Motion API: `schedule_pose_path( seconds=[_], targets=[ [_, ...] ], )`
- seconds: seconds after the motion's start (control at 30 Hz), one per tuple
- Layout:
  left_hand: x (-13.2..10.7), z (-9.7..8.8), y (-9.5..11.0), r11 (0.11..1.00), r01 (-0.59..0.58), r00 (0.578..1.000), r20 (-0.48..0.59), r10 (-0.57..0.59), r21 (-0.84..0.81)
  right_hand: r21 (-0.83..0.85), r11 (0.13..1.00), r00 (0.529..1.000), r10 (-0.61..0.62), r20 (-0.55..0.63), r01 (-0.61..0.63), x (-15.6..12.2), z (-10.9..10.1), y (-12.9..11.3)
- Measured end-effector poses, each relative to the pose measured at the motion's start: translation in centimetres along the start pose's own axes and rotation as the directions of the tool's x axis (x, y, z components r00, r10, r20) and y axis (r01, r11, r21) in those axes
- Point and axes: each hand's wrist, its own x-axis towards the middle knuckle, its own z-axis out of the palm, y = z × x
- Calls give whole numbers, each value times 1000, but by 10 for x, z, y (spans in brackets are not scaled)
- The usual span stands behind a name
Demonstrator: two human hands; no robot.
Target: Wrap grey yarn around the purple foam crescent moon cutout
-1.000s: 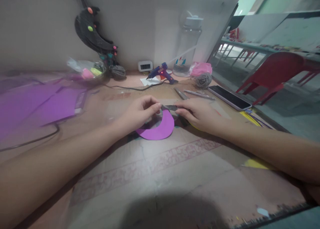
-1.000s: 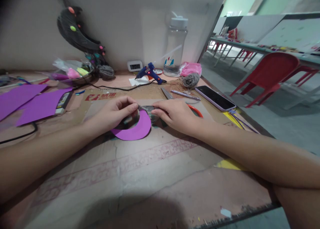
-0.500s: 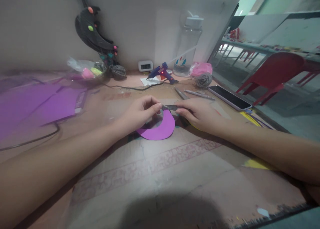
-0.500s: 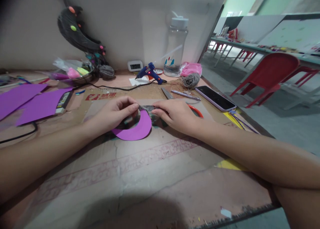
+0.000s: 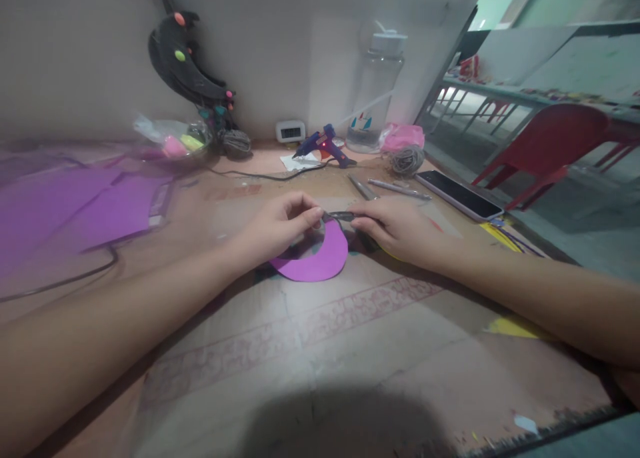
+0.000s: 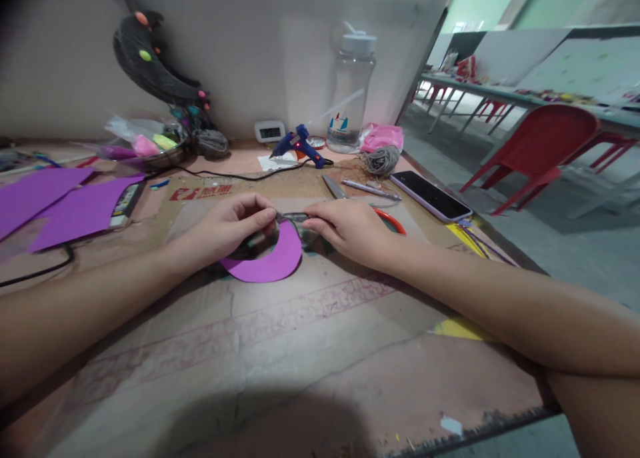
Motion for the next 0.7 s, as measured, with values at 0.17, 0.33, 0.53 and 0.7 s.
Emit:
schedule_pose_path(
  seconds=[0.17, 0.33, 0.53, 0.7],
  targets=[
    [1, 0, 1, 999, 23, 1000, 18, -22, -42, -10, 1000, 1000, -5, -1, 5, -1, 0, 1],
    [0, 2, 5, 999, 23, 1000, 19, -23, -37, 14, 1000, 1000, -1, 19, 0, -1, -2, -1],
    [-1, 2, 6, 998, 33, 999, 32, -31, -47, 52, 997, 998, 56, -26, -55, -1, -2, -1],
    [0, 1, 3, 999, 12, 999, 32, -11, -45, 87, 995, 999, 41, -12, -39, 0, -2, -1]
  ],
)
